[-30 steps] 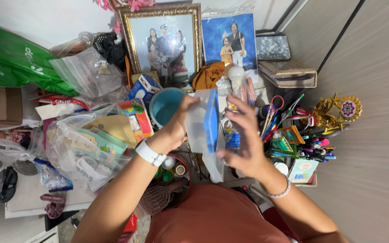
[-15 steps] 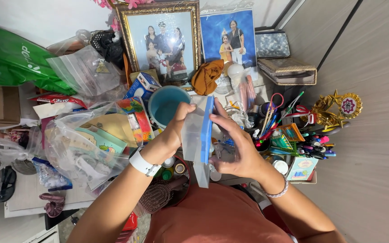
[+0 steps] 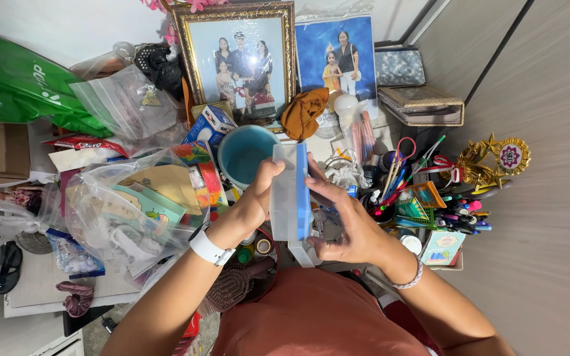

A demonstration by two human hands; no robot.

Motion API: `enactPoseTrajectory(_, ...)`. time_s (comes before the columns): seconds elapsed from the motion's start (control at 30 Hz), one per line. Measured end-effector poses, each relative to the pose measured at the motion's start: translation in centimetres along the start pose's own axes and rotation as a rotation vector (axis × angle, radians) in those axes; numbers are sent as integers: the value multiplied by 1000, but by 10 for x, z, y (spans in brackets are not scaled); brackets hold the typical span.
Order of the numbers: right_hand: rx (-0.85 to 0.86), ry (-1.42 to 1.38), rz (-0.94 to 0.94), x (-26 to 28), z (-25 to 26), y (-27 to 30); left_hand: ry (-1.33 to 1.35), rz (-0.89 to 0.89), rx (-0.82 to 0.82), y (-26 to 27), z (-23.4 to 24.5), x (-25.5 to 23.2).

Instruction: Sorting and organizing various small items on a cluttered desk and on the floor, including placing items into containers and rearranging them.

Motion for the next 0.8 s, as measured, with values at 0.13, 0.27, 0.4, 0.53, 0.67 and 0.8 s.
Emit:
enactPoseTrajectory(0.13,15,18,57,-7,-3,6,138,-4,22,82,-57,-99)
enactPoseTrajectory(0.27,23,9,60,-3,-12,9,115,-51,15,58,-28,-45)
enactPoseTrajectory(0.4,51,1,69,-1,-13,3,91,-36,-21,53,-9,-23)
enactPoseTrajectory(0.53,68,7,62,-1,-17,5,159,-52,-7,69,-21,-51)
enactPoseTrajectory(0.67,72,10,61,2,-17,3,193,-50,-9,59,-11,-25)
enactPoseTrajectory(0.8,68,15,66,-1,-16,4,158,-86,-10,65,-19,-46)
Point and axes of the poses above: each hand's wrist, its own y-axis away from the middle knuckle, its own z-axis out of the back of the hand, x = y × z, the point moved 9 cm from there along -y, towards the middle knuckle, and after that the axes turned 2 degrees about x, right-handed, at the moved point
